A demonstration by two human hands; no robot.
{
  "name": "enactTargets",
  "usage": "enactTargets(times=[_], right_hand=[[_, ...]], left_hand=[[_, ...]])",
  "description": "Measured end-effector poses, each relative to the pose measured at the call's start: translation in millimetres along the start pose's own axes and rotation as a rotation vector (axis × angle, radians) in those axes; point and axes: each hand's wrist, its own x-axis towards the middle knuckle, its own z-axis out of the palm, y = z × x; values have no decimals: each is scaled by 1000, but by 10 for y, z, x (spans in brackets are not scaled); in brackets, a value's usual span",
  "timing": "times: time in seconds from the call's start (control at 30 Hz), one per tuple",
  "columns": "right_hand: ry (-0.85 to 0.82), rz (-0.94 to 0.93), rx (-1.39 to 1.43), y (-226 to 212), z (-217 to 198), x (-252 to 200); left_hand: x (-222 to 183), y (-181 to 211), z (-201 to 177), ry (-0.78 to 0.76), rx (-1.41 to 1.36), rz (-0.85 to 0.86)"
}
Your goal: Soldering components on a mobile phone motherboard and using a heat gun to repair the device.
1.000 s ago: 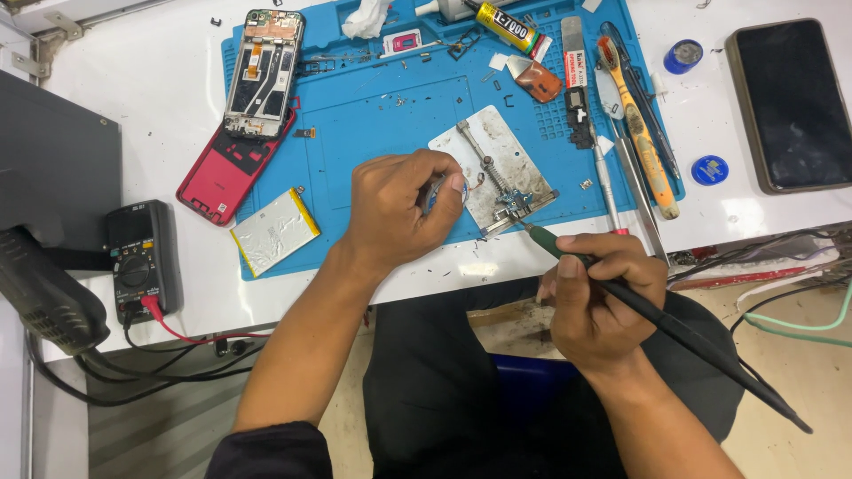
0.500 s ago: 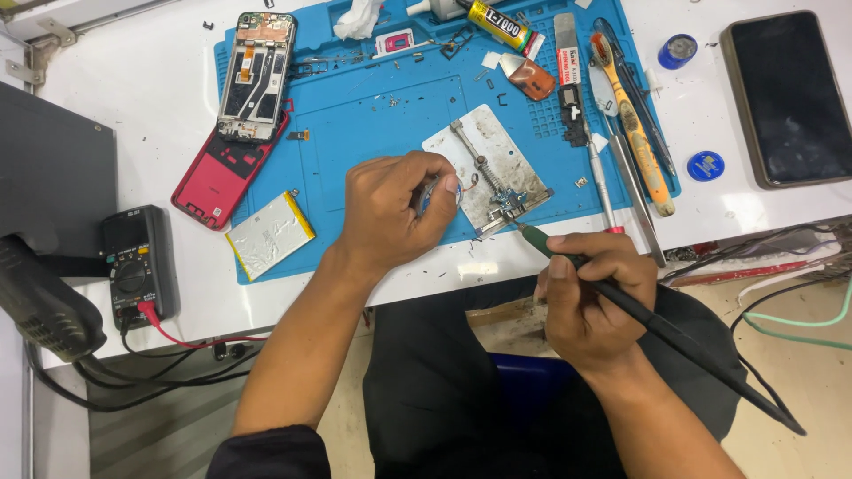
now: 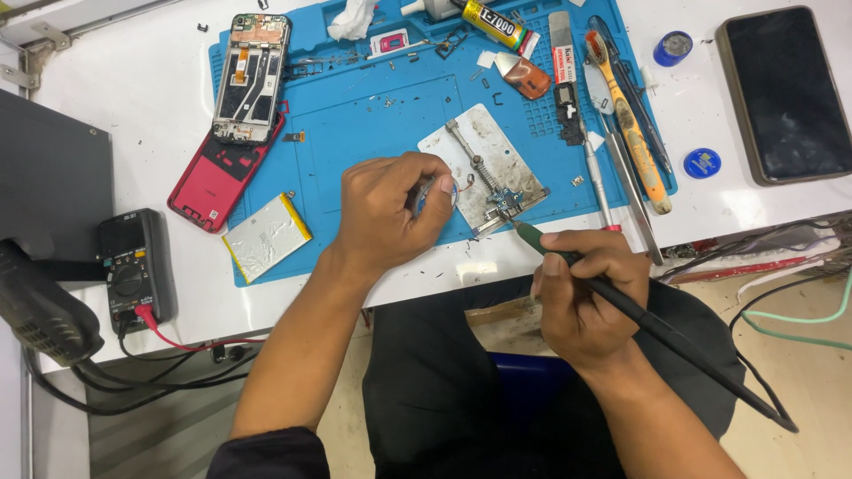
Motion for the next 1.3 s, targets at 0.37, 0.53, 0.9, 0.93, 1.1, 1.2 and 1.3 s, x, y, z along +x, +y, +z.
enactTargets(times=[0.37, 0.53, 0.9, 0.93, 1.1, 1.2, 1.3], right_hand=[[-12, 10, -12, -8, 30, 26], [-5, 8, -29, -9, 45, 22], [17, 24, -9, -27, 59, 22], [17, 25, -9, -24, 63, 19], [18, -9, 8, -4, 67, 22], [20, -15, 1, -3, 60, 36], [12, -37, -35, -45, 73, 51]], left_hand=[[5, 1, -15, -7, 1, 8], [10, 8, -15, -4, 12, 8], [2, 5, -17, -6, 14, 9], [-4, 6, -18, -7, 14, 8], [8, 17, -25, -17, 8, 6], [5, 16, -20, -12, 7, 3], [3, 21, -12, 0, 8, 0]])
